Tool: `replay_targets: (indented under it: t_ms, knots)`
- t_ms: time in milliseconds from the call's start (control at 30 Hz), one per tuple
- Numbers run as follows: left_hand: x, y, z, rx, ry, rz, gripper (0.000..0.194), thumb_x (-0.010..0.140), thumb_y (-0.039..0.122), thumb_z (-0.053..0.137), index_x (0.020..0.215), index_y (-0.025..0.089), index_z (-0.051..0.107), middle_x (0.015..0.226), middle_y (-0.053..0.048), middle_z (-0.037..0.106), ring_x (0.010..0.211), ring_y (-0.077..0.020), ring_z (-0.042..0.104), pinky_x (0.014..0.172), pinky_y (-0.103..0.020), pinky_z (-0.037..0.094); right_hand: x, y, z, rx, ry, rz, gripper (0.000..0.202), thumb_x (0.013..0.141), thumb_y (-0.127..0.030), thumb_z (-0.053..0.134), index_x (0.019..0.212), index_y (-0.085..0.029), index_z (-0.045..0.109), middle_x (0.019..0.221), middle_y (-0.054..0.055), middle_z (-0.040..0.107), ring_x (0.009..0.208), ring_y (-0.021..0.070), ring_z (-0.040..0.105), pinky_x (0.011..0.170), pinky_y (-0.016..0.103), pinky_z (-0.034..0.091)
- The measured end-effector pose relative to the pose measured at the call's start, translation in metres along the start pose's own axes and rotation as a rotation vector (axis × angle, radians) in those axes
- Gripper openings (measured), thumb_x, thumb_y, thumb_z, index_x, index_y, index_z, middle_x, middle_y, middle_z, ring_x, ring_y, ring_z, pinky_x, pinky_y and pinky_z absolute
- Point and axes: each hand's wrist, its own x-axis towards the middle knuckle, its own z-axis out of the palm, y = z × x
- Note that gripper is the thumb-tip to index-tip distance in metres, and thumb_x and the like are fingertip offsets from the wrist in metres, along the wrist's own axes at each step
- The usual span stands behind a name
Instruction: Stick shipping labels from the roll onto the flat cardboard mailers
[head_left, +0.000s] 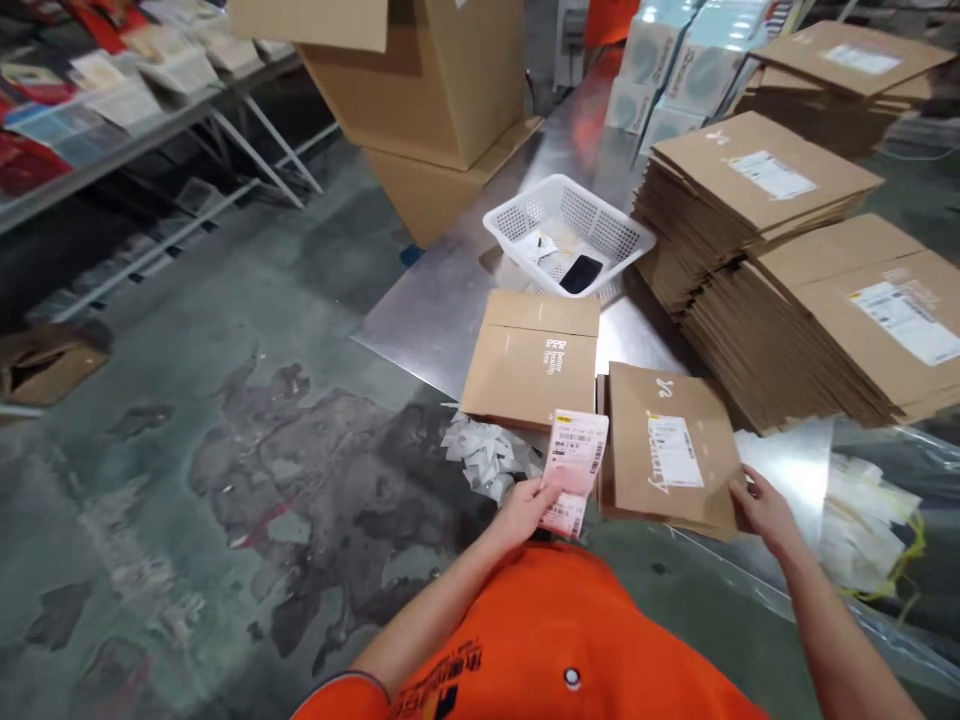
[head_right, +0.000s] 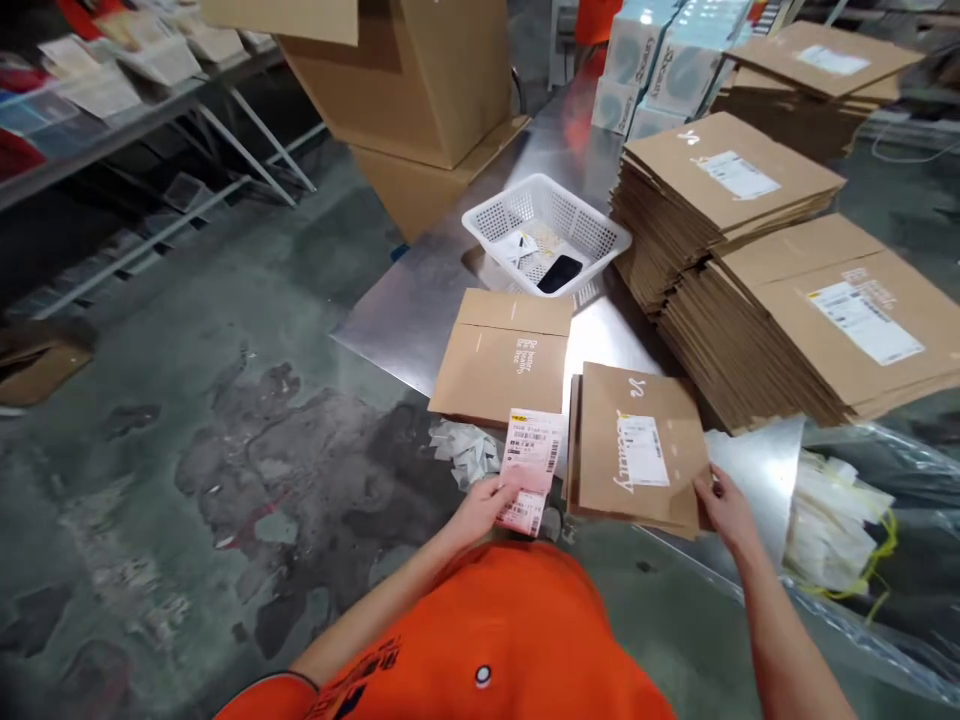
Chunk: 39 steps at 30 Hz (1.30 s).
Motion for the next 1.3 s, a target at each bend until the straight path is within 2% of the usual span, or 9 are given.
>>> replay_targets:
  t_ms: [133,200,367,500,633,800,1033,1167,1300]
  knots:
    - [-0.003,-0.004,0.009,-0.013,-0.037,-0.042,0.051,0.071,0.062,0.064,0.081,0.012,0.071,0.072,-0.004,0.066,0.064,-0.0156,0.057,0.059,-0.025,0.043,-0.016,-0.086,0.0,0.105,-0.014,-0.314,0.083,0.071,-0.063,0.059,0.135,-0.012,0.047,0.13,0.024,0.054,0.12,0.0392,0.05,0.094,0.052,0.044]
    - [-0.008,0.001,0.011,0.031,-0.049,-0.033,0.048,0.074,0.057,0.063,0.083,0.011,0.072,0.075,-0.006,0.068,0.068,-0.017,0.059,0.062,-0.026,0.045,-0.021,-0.155,0.004,0.358,-0.274,-0.506,0.076,0.075,-0.059,0.06,0.138,-0.019,0.043,0.134,0.016,0.054,0.116,0.0294,0.055,0.091,0.041,0.048]
    - [-0.012,0.038,-0.001,-0.083,0.082,0.181,0.055,0.065,0.032,0.077,0.116,0.015,0.064,0.11,-0.008,0.068,0.094,-0.0207,0.063,0.081,-0.027,0.048,-0.043,-0.258,0.017,0.511,-0.636,-0.629,0.04,0.083,-0.058,0.054,0.073,-0.02,0.061,0.065,0.0,0.061,0.061,0.0151,0.055,0.057,0.026,0.044]
    - [0.003,0.063,-0.017,-0.107,0.346,0.26,0.025,0.068,0.034,0.073,0.081,0.013,0.066,0.074,-0.001,0.065,0.069,-0.0139,0.058,0.067,-0.024,0.046,-0.05,-0.276,0.03,0.571,-0.672,-0.68,0.041,0.085,-0.057,0.051,0.076,-0.02,0.063,0.07,0.002,0.064,0.066,0.0162,0.057,0.059,0.026,0.043]
    - [0.028,0.058,-0.035,-0.091,0.432,0.167,0.032,0.064,0.041,0.073,0.057,0.015,0.057,0.052,0.004,0.052,0.052,-0.0092,0.045,0.051,-0.022,0.035,-0.026,-0.296,0.047,0.468,-0.542,-0.772,0.033,0.085,-0.05,0.054,0.077,-0.02,0.063,0.073,0.003,0.064,0.068,0.0169,0.058,0.063,0.028,0.044]
    - [0.04,0.016,-0.06,-0.206,0.353,-0.006,0.033,0.06,0.042,0.076,0.066,0.013,0.063,0.058,0.0,0.06,0.055,-0.0121,0.053,0.053,-0.023,0.039,0.046,-0.341,0.077,0.241,-0.203,-0.801,0.029,0.09,-0.041,0.048,0.083,-0.017,0.063,0.081,0.007,0.065,0.077,0.0198,0.058,0.073,0.033,0.046]
    - [-0.005,-0.05,-0.097,-0.12,0.326,-0.097,0.036,0.062,0.046,0.074,0.066,0.01,0.069,0.06,-0.002,0.063,0.06,-0.0161,0.056,0.058,-0.026,0.042,0.097,-0.366,0.097,-0.126,0.049,-0.826,0.06,0.084,-0.047,0.059,0.132,-0.01,0.053,0.122,0.023,0.058,0.107,0.038,0.052,0.092,0.054,0.039]
    - [0.006,-0.021,-0.129,-0.067,0.637,0.06,0.034,0.07,0.047,0.068,0.07,0.012,0.071,0.071,-0.004,0.069,0.073,-0.0199,0.062,0.068,-0.029,0.047,0.073,-0.372,0.119,-0.171,0.008,-0.984,0.051,0.096,-0.038,0.035,0.135,-0.007,0.049,0.137,0.02,0.051,0.128,0.0338,0.042,0.107,0.049,0.03]
    - [0.041,0.023,-0.153,0.006,0.585,0.287,0.025,0.075,0.035,0.063,0.085,0.015,0.075,0.118,-0.009,0.069,0.113,-0.0258,0.06,0.097,-0.036,0.045,0.021,-0.363,0.139,-0.227,-0.148,-1.254,0.063,0.093,-0.047,0.041,0.142,-0.008,0.041,0.148,0.02,0.04,0.14,0.0354,0.027,0.115,0.055,0.015]
